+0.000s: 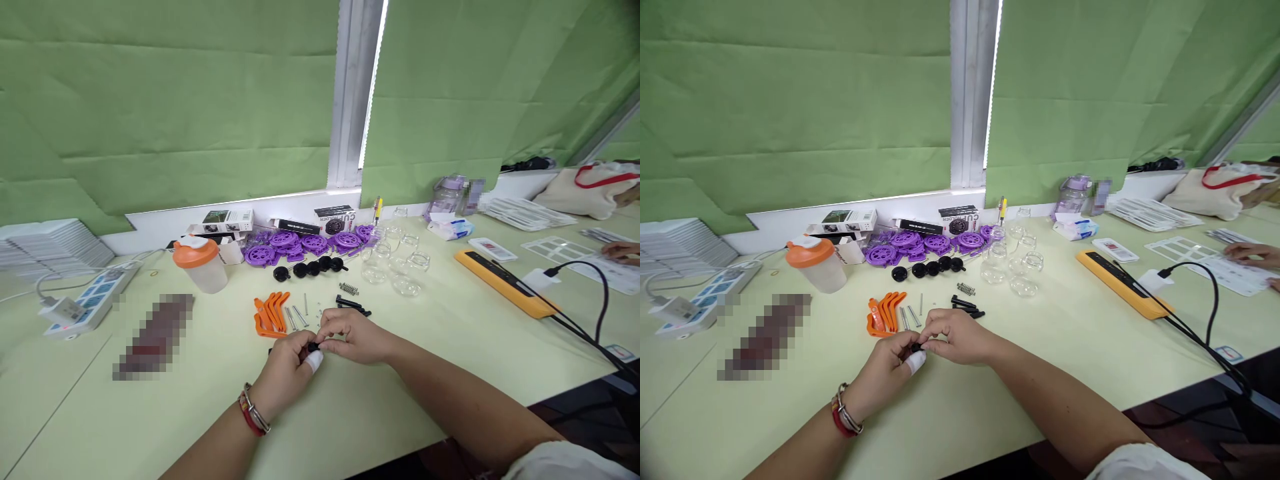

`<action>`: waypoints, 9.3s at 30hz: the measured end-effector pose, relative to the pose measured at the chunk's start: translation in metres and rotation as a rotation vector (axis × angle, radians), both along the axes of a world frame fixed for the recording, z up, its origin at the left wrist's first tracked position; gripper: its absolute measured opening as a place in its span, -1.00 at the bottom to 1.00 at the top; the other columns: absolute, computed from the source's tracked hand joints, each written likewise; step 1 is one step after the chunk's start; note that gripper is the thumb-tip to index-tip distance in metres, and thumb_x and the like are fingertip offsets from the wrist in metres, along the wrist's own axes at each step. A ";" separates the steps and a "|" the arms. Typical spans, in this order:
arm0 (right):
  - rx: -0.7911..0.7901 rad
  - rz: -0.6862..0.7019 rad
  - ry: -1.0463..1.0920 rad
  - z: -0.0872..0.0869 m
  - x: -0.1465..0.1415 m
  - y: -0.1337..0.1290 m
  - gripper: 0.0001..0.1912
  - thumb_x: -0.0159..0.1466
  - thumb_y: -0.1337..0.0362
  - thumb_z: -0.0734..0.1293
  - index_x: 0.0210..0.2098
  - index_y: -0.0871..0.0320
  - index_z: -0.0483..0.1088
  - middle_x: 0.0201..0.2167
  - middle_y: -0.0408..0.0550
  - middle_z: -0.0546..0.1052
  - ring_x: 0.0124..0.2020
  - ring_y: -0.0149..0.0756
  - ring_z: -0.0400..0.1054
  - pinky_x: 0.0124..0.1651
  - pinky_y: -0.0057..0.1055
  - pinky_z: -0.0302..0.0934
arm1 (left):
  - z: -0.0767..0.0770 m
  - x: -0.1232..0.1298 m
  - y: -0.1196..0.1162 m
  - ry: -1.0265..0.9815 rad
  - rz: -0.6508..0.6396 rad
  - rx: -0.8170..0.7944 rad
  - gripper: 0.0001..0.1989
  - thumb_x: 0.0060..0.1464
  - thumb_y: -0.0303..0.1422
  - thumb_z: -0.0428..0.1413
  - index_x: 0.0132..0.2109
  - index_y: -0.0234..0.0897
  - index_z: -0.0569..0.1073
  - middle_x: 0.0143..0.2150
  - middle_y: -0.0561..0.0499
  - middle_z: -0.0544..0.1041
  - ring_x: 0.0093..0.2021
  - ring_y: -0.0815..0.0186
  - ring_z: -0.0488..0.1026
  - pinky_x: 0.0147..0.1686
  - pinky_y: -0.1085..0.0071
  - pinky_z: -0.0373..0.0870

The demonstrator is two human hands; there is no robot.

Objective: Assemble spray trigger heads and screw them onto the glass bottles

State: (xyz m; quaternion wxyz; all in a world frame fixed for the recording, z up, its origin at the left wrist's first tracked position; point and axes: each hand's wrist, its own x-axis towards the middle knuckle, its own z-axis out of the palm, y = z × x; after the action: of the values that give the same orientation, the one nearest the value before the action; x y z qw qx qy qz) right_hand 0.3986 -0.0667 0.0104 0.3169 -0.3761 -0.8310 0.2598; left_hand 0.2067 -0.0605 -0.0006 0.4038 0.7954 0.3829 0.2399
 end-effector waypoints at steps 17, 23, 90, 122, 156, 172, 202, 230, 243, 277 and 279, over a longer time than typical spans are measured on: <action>-0.120 -0.752 -0.372 -0.041 0.068 0.069 -0.86 0.13 0.26 0.33 -0.33 0.12 0.51 -0.28 -0.05 0.47 -0.30 -0.31 0.33 -0.33 -0.46 0.09 | -0.005 -0.004 0.010 -0.029 0.052 0.009 -0.83 0.04 -0.37 0.03 -0.23 -0.29 0.47 -0.37 -0.02 0.46 -0.41 0.33 0.34 -0.39 0.42 0.28; -0.108 -0.767 -0.408 -0.039 0.067 0.066 -0.86 0.17 0.28 0.29 -0.37 0.14 0.50 -0.28 -0.05 0.48 -0.30 -0.33 0.33 -0.33 -0.46 0.08 | -0.009 -0.005 0.015 -0.048 0.060 0.005 -0.82 0.04 -0.34 0.04 -0.22 -0.28 0.47 -0.38 -0.01 0.46 -0.42 0.33 0.34 -0.40 0.42 0.27; -0.085 -0.763 -0.216 -0.046 0.072 0.066 -0.86 0.12 0.26 0.34 -0.35 0.03 0.56 -0.32 -0.14 0.59 -0.29 -0.25 0.43 -0.22 -0.40 0.22 | -0.008 -0.006 0.017 0.020 0.066 0.123 -0.82 0.04 -0.36 0.06 -0.20 -0.27 0.47 -0.24 -0.07 0.47 -0.25 0.24 0.37 -0.20 0.28 0.32; -0.131 -0.818 -0.563 -0.040 0.074 0.066 -0.77 0.22 0.35 0.21 -0.41 0.15 0.50 -0.26 0.01 0.49 -0.22 -0.26 0.36 -0.34 -0.46 0.06 | -0.009 -0.008 0.017 0.032 0.053 0.141 -0.83 0.06 -0.35 0.05 -0.19 -0.25 0.45 -0.25 -0.06 0.47 -0.25 0.25 0.36 -0.20 0.29 0.32; -0.114 -0.228 0.193 -0.011 -0.015 0.002 -0.80 0.08 0.44 0.27 -0.36 0.11 0.48 -0.36 -0.10 0.42 -0.56 -0.50 0.16 -0.49 -0.49 0.06 | -0.010 -0.004 0.016 -0.031 0.031 0.189 -0.83 0.06 -0.38 0.05 -0.19 -0.25 0.48 -0.29 -0.05 0.48 -0.22 0.22 0.38 -0.20 0.31 0.30; -0.538 -0.168 0.718 -0.028 -0.027 0.005 -0.76 -0.04 0.17 0.49 -0.44 0.17 0.47 -0.39 -0.14 0.35 -0.39 -0.42 0.21 -0.29 -0.44 0.16 | -0.005 -0.004 0.014 -0.013 0.050 0.194 -0.89 0.07 -0.35 0.02 -0.32 -0.27 0.42 -0.35 -0.02 0.43 -0.28 0.23 0.35 -0.27 0.32 0.28; -0.462 -0.152 0.646 -0.029 -0.023 0.007 -0.81 0.04 0.24 0.45 -0.37 0.18 0.48 -0.41 -0.16 0.35 -0.48 -0.50 0.18 -0.40 -0.48 0.12 | -0.009 -0.003 0.016 -0.023 0.049 0.188 -0.86 0.07 -0.42 0.05 -0.20 -0.27 0.45 -0.28 -0.04 0.49 -0.24 0.24 0.38 -0.21 0.32 0.30; 0.407 -0.162 -0.112 -0.023 -0.016 -0.002 -0.62 0.30 0.35 0.16 0.11 0.08 0.23 -0.04 0.04 0.42 -0.06 -0.26 0.33 -0.08 -0.31 0.32 | -0.012 -0.004 0.018 0.006 0.055 0.224 -0.94 0.06 -0.40 0.03 -0.29 -0.28 0.39 -0.35 -0.02 0.43 -0.32 0.27 0.35 -0.29 0.35 0.29; 0.395 -0.109 -0.098 -0.024 -0.016 -0.002 -0.77 0.27 0.39 0.17 -0.13 0.15 0.39 -0.13 0.05 0.44 -0.21 -0.32 0.39 -0.19 -0.37 0.33 | -0.008 -0.004 0.016 -0.005 0.051 0.198 -0.90 0.06 -0.41 0.03 -0.28 -0.27 0.43 -0.35 -0.01 0.46 -0.29 0.26 0.36 -0.26 0.34 0.29; -0.142 -0.223 -0.430 -0.025 -0.066 -0.007 -0.25 -0.07 -0.21 0.37 -0.01 0.12 0.35 -0.18 0.02 0.38 -0.19 -0.09 0.33 -0.21 -0.24 0.20 | 0.031 -0.074 0.045 0.409 -0.052 -0.153 -0.61 -0.35 -0.26 0.25 -0.26 -0.25 0.45 -0.56 0.13 0.37 -0.57 0.34 0.29 -0.58 0.47 0.13; -0.149 -0.212 -0.424 -0.026 -0.064 -0.006 -0.23 -0.07 -0.21 0.37 0.01 0.11 0.33 -0.19 0.01 0.38 -0.20 -0.10 0.33 -0.21 -0.25 0.20 | 0.029 -0.073 0.042 0.486 -0.069 -0.123 -0.53 -0.41 -0.29 0.26 -0.21 -0.23 0.44 -0.54 0.12 0.38 -0.56 0.32 0.31 -0.60 0.48 0.09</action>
State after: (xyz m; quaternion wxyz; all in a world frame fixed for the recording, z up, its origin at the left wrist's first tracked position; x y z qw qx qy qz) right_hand 0.3345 -0.0727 -0.0152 0.1320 -0.5295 -0.8135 0.2010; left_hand 0.1338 -0.0182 0.0286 0.3553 0.8165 0.4551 0.0039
